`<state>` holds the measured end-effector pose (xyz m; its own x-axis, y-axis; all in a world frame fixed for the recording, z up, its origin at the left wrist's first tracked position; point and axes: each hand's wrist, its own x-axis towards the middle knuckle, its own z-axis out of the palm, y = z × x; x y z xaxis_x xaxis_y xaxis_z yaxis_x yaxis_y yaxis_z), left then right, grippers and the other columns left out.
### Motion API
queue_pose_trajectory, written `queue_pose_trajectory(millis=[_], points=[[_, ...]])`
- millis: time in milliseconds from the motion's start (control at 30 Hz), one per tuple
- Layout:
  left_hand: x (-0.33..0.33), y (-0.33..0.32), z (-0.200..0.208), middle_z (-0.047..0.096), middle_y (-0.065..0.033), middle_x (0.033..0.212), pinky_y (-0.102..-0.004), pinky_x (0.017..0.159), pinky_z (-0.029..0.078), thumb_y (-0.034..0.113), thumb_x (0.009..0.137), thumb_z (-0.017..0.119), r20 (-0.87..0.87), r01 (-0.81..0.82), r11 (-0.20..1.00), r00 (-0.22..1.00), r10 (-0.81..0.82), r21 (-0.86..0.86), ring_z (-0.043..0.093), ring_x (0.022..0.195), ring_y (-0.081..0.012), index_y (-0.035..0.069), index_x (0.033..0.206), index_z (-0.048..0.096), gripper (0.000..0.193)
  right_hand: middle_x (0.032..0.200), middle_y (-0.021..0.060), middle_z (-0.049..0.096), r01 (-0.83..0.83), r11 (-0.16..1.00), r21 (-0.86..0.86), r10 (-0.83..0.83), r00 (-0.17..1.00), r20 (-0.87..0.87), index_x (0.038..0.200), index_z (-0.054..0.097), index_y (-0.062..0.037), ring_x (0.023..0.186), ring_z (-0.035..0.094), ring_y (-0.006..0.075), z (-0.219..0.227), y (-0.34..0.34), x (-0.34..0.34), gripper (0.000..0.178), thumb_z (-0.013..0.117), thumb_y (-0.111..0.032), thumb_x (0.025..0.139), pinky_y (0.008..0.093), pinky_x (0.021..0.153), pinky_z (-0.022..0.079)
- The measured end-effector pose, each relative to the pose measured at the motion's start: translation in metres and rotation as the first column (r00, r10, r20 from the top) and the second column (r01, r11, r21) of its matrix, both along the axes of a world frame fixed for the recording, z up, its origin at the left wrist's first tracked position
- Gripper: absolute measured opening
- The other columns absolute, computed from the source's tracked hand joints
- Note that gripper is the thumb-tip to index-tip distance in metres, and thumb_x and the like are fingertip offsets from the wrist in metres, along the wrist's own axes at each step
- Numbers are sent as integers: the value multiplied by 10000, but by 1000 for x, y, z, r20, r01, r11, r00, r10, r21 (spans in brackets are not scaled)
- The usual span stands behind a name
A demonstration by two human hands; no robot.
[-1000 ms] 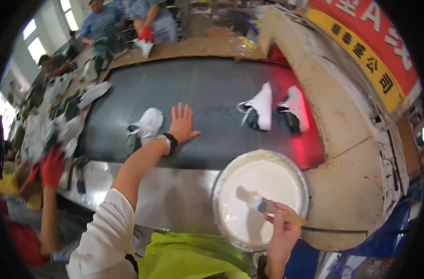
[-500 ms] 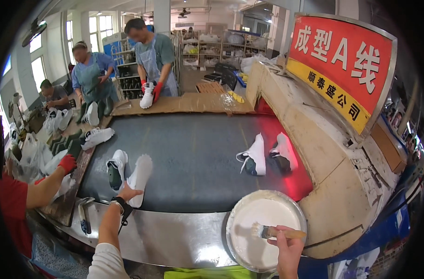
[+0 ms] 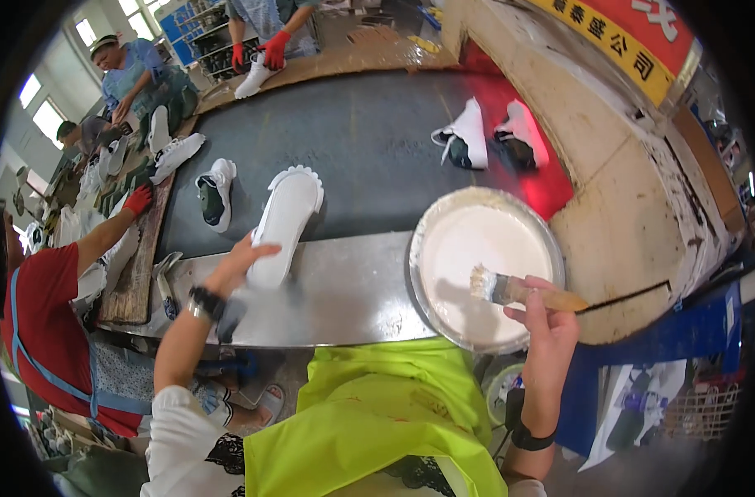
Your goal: Applying white adhesive to the bottom of shoe soles using a brush.
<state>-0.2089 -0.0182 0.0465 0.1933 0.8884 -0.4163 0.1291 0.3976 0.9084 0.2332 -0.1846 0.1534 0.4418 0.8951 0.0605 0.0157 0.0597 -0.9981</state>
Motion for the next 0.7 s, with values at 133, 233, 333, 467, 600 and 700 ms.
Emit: queue_pose_trajectory(millis=[133,233,333,467,600,700], points=[[0,-124,-30,543,-217,1275,-361,1018,406,290,667,837,-553,83,919,818,158,386,537,1180,-329,-21,1446,242,1029,1070,175,644,-14,1000,1,14,1000,-28,1137,568,81,950,634,188,-4,-17,-2,262,512,-116,974,300,757,558],[16,-182,-65,261,-345,1442,-596,1059,259,397,635,821,-797,50,975,586,145,214,277,1358,-460,-22,1478,142,1161,1076,169,639,-21,999,-46,20,1000,-21,1139,568,83,958,633,188,-6,-15,-6,265,513,-118,975,298,759,558],[49,-188,-30,201,-342,1465,-655,1056,182,456,655,802,-945,230,935,250,212,271,195,1381,-489,-20,1481,148,1156,1080,161,633,-32,998,-57,31,999,-15,1144,568,85,960,631,179,-15,-1,0,285,532,-141,974,292,756,560],[59,-127,-35,347,-282,1426,-590,1084,224,426,706,777,-889,515,742,389,243,428,289,1363,-425,-27,1448,266,1008,1073,139,636,-32,998,-54,32,999,-5,1150,581,68,934,631,163,-37,22,6,281,552,-146,970,282,744,564],[69,-102,-60,375,-255,1417,-543,1068,305,308,815,689,-763,474,714,633,130,515,356,1328,-401,-24,1437,290,810,1039,117,657,-42,997,-66,41,999,-29,1143,597,47,923,634,153,-42,31,4,260,563,-138,964,281,723,567],[100,-105,-50,380,-234,1427,-530,1067,319,163,844,609,-909,718,568,386,156,403,374,1326,-388,-15,1408,349,647,1012,100,668,2,991,-130,2,1000,29,1133,612,32,898,644,139,-53,40,18,260,574,-157,957,269,703,562]])
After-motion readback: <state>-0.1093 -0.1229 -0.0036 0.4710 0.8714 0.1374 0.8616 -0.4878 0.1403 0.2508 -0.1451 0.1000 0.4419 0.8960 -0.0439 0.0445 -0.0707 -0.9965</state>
